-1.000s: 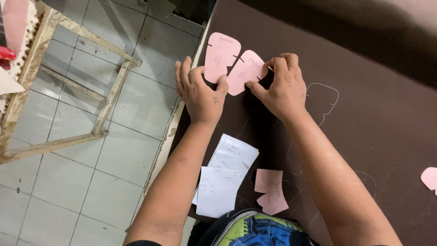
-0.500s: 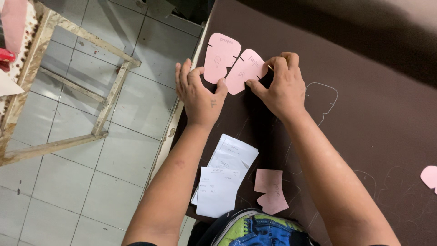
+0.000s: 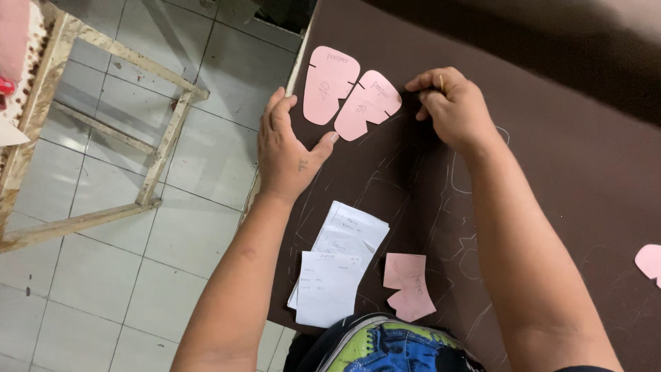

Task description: The person places pink paper shoe pattern pieces on a large brown pattern board and traces around each piece with a pen, drawing outlines onto the board. They reposition each pattern piece, hold it steady with one hand, and trace its outline before moving to the next piece.

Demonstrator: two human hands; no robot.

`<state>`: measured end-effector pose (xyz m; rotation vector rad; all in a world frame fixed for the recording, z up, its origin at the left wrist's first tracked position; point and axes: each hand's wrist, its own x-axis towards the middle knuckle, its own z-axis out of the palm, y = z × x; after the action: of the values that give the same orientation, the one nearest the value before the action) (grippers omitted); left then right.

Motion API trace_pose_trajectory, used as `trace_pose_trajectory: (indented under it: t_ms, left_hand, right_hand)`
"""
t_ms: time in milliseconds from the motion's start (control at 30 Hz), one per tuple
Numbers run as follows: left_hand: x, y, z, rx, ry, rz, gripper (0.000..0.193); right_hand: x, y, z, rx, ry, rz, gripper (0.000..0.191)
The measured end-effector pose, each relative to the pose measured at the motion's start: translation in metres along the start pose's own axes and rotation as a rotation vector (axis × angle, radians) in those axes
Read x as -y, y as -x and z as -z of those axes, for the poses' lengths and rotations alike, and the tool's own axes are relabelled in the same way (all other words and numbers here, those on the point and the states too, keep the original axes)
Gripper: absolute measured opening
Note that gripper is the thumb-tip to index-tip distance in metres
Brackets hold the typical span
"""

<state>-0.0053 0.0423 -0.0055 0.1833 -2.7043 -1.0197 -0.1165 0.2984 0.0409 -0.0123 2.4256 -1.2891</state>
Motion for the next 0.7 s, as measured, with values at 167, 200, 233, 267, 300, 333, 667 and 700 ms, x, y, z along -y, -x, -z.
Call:
trace_pose_trajectory:
  t_ms: [167,200,233,267,300,333,667,700]
  left_hand:
    - [0.001,-0.002,-0.003,-0.001,-0.037,-0.022,0.089]
    - [0.001,-0.002,-0.003,-0.007,-0.036,-0.033,0.09]
    - [0.002,-0.001,-0.003,-0.009,-0.039,-0.028,0.089]
    - [0.001,-0.001,-0.004,-0.011,-0.041,-0.023,0.089]
    - [0.001,-0.001,-0.006,-0.013,-0.042,-0.015,0.088]
    - [0.001,0.001,-0.006,-0.012,-0.052,-0.011,0.086]
    - [-0.003,0.0,-0.009,-0.001,-0.11,-0.011,0.066]
    - [-0.003,0.001,-0.008,-0.006,-0.112,-0.014,0.066]
  right_hand:
    - [0.004,0.01,0.0,0.0,-0.062,0.099,0.021]
    - [0.003,0.013,-0.001,-0.018,-0.095,0.085,0.021]
    - [0.001,0.016,-0.001,-0.093,-0.089,0.036,0.019]
    - [-0.001,0.019,0.0,-0.168,-0.082,-0.014,0.017]
    - [-0.005,0.023,0.002,-0.241,-0.072,-0.065,0.015]
    - [-0.009,0.03,0.003,-0.241,-0.02,-0.092,0.015]
    - [-0.041,0.113,-0.032,-0.247,0.317,0.283,0.015]
    - [-0.041,0.112,-0.033,-0.253,0.329,0.3,0.015]
